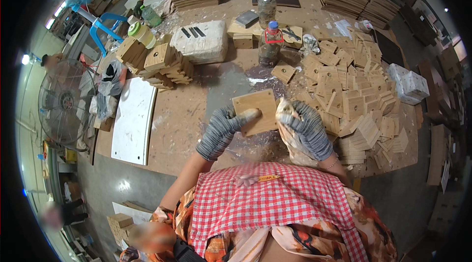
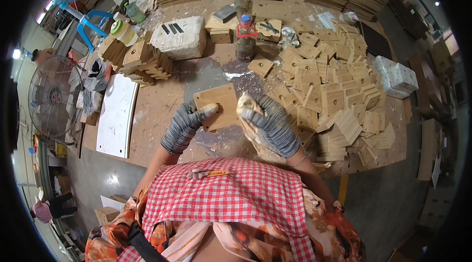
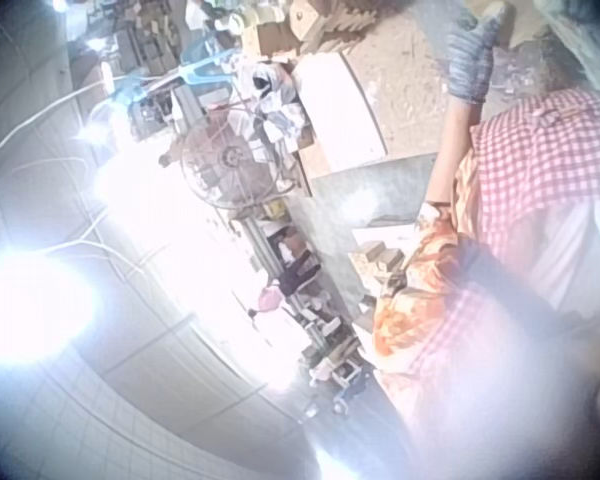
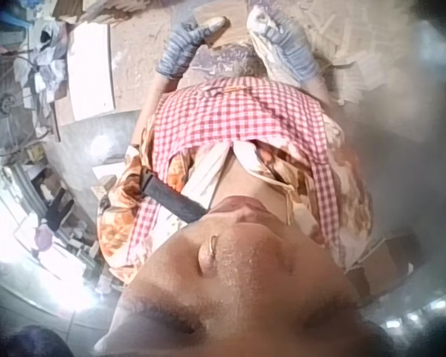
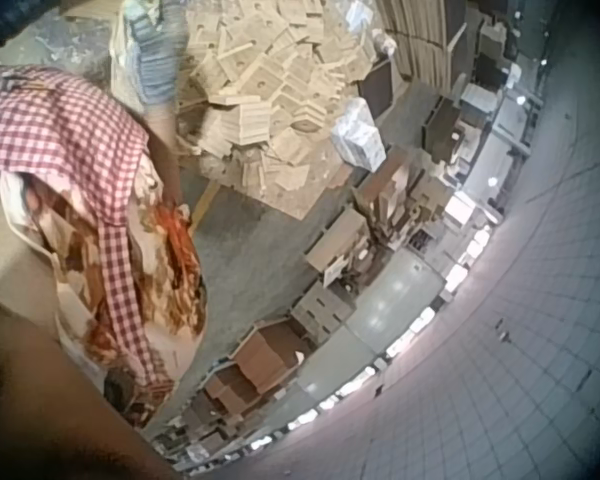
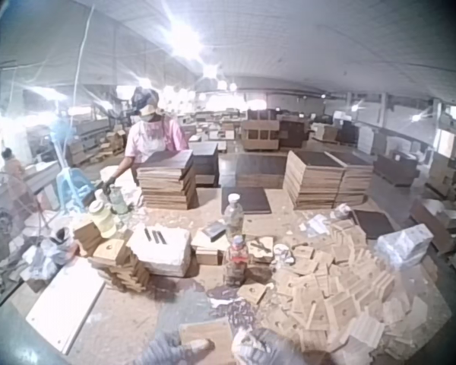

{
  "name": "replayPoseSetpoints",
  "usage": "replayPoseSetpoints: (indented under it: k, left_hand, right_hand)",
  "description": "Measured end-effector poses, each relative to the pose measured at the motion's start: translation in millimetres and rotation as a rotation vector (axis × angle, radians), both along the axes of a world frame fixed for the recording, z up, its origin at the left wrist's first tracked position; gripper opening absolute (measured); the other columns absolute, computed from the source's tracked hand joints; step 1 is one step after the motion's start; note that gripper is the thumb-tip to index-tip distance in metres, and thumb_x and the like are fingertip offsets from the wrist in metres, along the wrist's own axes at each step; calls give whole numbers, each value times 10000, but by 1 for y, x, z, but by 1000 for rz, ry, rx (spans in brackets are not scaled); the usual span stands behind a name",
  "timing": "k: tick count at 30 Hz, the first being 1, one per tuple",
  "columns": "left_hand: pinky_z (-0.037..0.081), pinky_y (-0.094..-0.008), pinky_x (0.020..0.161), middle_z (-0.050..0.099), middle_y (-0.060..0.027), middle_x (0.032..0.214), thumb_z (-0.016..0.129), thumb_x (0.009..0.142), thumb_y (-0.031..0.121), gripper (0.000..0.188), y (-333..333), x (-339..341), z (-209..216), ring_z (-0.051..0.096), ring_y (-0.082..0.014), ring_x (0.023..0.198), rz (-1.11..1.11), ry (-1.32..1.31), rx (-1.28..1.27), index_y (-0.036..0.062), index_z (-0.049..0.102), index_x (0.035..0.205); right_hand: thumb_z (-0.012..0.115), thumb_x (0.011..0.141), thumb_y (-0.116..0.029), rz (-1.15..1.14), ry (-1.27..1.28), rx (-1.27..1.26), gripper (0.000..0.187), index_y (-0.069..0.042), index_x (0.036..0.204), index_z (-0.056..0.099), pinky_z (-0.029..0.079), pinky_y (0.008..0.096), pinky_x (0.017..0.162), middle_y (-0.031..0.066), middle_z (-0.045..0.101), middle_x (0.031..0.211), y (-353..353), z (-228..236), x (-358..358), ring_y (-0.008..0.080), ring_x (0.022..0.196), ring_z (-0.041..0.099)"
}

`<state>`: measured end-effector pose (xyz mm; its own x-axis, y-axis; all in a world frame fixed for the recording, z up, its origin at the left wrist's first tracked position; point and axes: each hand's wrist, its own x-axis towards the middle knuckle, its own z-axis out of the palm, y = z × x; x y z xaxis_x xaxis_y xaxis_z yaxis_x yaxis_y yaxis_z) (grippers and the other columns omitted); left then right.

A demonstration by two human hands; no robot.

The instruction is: Applying glue to small wooden blocks and assembling them at a workbench.

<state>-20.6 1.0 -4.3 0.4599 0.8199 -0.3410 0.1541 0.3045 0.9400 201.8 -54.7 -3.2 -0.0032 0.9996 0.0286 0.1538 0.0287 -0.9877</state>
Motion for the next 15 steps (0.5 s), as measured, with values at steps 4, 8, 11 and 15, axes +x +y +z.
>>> replayPoseSetpoints:
  k: [4, 8, 11, 15]
  left_hand:
    - [481, -246, 664, 639, -71, 919, 713, 784, 328, 492, -7, 18, -9, 591, -118, 773, 356, -390, -31, -26, 587, 1103]
    - [522, -290, 763, 622, -59, 980, 693, 807, 223, 418, -14, 28, -5, 616, -165, 872, 273, -440, -120, 0, 552, 1131]
    - [530, -297, 755, 624, -52, 975, 671, 826, 194, 367, -20, 31, -10, 617, -166, 882, 305, -530, -201, 7, 557, 1121]
    - [545, -317, 764, 619, -76, 1016, 664, 831, 179, 406, -13, 30, -13, 622, -184, 912, 268, -536, -174, 1, 523, 1168]
  right_hand:
    - [696, 801, -245, -50, 521, -5, 362, -19, 1059, 577, 508, 247, 777, 66, 609, 909, 9, -28, 4, 141, 850, 601]
    - [730, 760, -201, -119, 416, 275, 374, -86, 1083, 580, 558, 299, 741, 58, 595, 980, 2, -36, -26, 158, 876, 595]
    - [745, 749, -210, -174, 23, 461, 349, -81, 1036, 594, 533, 312, 741, 66, 598, 975, 8, -33, -30, 184, 870, 594]
    - [747, 753, -226, -227, -259, 447, 330, -76, 1001, 589, 499, 347, 766, 80, 598, 960, 8, -28, -31, 227, 863, 592]
